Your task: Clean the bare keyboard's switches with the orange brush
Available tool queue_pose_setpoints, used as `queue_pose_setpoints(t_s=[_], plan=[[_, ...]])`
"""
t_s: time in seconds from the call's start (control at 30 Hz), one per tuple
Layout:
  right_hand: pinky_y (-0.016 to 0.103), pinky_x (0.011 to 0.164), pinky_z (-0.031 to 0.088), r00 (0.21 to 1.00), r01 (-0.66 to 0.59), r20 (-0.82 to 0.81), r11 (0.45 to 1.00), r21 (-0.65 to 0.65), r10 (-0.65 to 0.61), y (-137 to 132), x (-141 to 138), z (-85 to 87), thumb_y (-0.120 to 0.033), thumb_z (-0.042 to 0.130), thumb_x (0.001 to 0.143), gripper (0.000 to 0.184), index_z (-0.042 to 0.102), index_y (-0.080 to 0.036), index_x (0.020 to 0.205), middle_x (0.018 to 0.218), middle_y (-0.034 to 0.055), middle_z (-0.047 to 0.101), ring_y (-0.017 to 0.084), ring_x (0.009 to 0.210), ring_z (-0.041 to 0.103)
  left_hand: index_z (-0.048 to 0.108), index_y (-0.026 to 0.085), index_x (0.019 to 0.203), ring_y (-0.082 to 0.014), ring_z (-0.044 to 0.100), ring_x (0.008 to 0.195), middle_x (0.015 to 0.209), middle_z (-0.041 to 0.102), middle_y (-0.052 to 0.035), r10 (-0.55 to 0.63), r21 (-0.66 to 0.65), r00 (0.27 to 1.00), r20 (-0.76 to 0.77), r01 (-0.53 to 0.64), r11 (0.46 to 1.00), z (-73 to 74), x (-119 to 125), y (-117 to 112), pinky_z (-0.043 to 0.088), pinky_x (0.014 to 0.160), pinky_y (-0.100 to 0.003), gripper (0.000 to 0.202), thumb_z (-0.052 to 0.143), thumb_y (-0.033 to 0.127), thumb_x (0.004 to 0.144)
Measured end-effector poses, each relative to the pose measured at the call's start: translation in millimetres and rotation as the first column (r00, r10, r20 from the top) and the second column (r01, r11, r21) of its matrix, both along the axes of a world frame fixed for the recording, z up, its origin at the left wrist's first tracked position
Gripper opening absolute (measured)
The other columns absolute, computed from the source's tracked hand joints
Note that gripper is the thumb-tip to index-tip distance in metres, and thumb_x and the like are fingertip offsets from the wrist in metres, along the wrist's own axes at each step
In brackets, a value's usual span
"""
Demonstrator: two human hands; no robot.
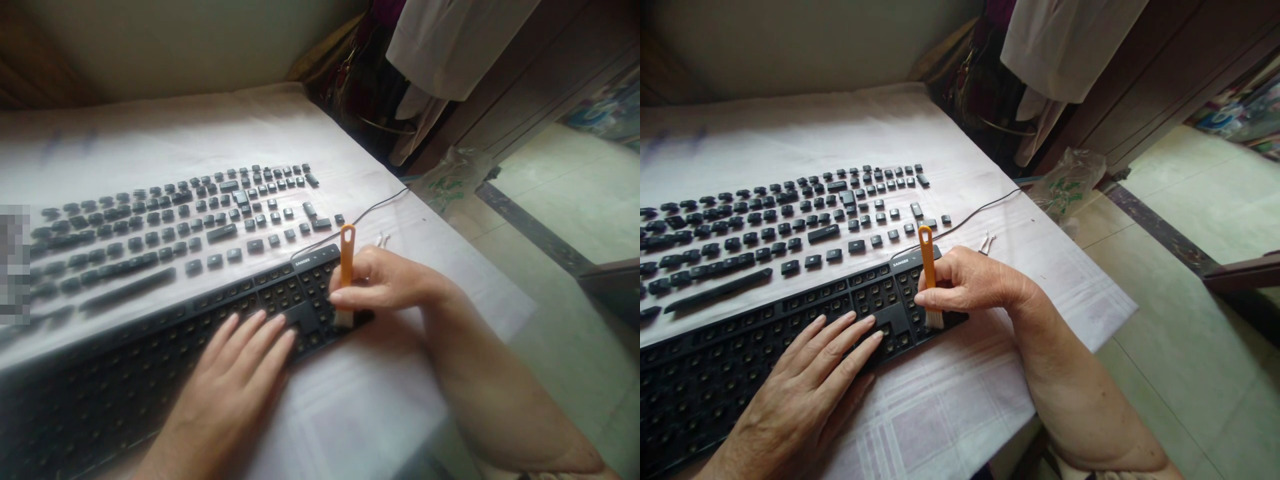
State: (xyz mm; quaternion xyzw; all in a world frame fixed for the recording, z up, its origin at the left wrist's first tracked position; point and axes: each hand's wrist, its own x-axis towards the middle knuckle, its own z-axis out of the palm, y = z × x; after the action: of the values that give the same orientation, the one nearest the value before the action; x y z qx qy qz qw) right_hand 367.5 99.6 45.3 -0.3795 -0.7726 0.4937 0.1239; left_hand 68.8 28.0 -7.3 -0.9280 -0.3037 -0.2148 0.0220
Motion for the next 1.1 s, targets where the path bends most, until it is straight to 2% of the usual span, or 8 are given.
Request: queue_pose_setpoints(t_s=[0.23,0.47,0.67,0.8,0.83,0.9,1.0,1.1], plan=[[0.021,0.062,0.046,0.999,-0.027,0.023,0.996,0.084,0.025,0,-4,0.0,-0.032,0.058,0.097,0.028,0.073,-0.013,0.083,0.073,0.0031,0.072,0.012,0.063,0.063,0.066,0.018,0.132,-0.0238,0.055,0.137,0.139,0.067,-0.0084,-0.001,-0.022,1.0,0.005,0.001,1.0,0.6,0,0,0.022,0.127,-0.042,0.035,0.047,0.025,0.103],[0.02,0.062,0.045,0.997,-0.08,-0.005,0.997,0.015,0.08,-3,-5,6.4,-0.03,0.057,0.097,0.029,0.073,-0.013,0.08,0.072,0.0036,0.073,0.011,0.063,0.063,0.066,0.017,0.13,-0.0233,0.055,0.136,0.136,0.069,-0.0089,-0.004,-0.022,1.0,0.008,0.004,1.0,1.9,0,0,0.021,0.128,-0.041,0.034,0.047,0.025,0.104],[0.021,0.061,0.045,0.999,-0.028,0.018,0.999,0.042,0.027,-2,-2,5.1,-0.032,0.057,0.098,0.029,0.072,-0.013,0.082,0.073,0.0037,0.071,0.012,0.063,0.062,0.067,0.017,0.129,-0.0241,0.057,0.133,0.136,0.069,-0.0086,-0.012,-0.011,1.0,0.01,0.012,1.0,3.0,1,1,0.023,0.127,-0.041,0.034,0.046,0.026,0.104],[0.021,0.059,0.047,0.998,-0.039,-0.059,0.998,-0.043,0.036,-3,1,8.1,-0.035,0.061,0.096,0.029,0.071,-0.013,0.08,0.07,0.0034,0.069,0.012,0.062,0.062,0.066,0.018,0.13,-0.0234,0.058,0.133,0.136,0.069,-0.0077,-0.007,-0.01,1.0,0.005,0.007,1.0,2.5,1,1,0.023,0.126,-0.04,0.034,0.047,0.028,0.104],[0.021,0.058,0.047,0.994,0.004,-0.104,0.998,-0.067,-0.011,-3,3,9.4,-0.037,0.063,0.095,0.029,0.07,-0.013,0.079,0.068,0.003,0.068,0.012,0.06,0.061,0.066,0.018,0.131,-0.0233,0.057,0.134,0.136,0.069,-0.0076,-0.005,-0.011,1.0,0.002,0.005,1.0,1.7,0,1,0.023,0.126,-0.041,0.034,0.047,0.028,0.104],[0.021,0.055,0.047,0.958,0.196,-0.199,0.977,-0.077,-0.208,-3,7,11.3,-0.041,0.066,0.093,0.031,0.068,-0.014,0.079,0.066,0.0019,0.066,0.011,0.058,0.059,0.066,0.019,0.132,-0.0231,0.056,0.136,0.137,0.068,-0.0071,0.004,-0.011,1.0,0.002,-0.004,1.0,-0.5,0,0,0.024,0.126,-0.041,0.035,0.047,0.028,0.104],[0.022,0.052,0.046,0.835,0.501,-0.269,0.865,0.01,-0.48,1,10,9.1,-0.047,0.068,0.091,0.033,0.067,-0.016,0.08,0.064,0.0008,0.063,0.011,0.056,0.057,0.066,0.02,0.132,-0.0231,0.056,0.136,0.138,0.068,-0.0063,0.02,0.0,1.0,0.006,-0.02,1.0,-3.1,0,-1,0.025,0.125,-0.041,0.035,0.047,0.028,0.104],[0.023,0.053,0.046,0.83,0.549,-0.211,0.823,0.146,-0.516,7,10,1.2,-0.046,0.064,0.091,0.032,0.067,-0.015,0.082,0.067,0.0018,0.065,0.012,0.058,0.058,0.067,0.02,0.13,-0.023,0.058,0.133,0.135,0.07,-0.0064,0.03,0.028,0.999,0.017,-0.031,0.999,-3.2,0,0,0.029,0.124,-0.042,0.035,0.045,0.028,0.104]])
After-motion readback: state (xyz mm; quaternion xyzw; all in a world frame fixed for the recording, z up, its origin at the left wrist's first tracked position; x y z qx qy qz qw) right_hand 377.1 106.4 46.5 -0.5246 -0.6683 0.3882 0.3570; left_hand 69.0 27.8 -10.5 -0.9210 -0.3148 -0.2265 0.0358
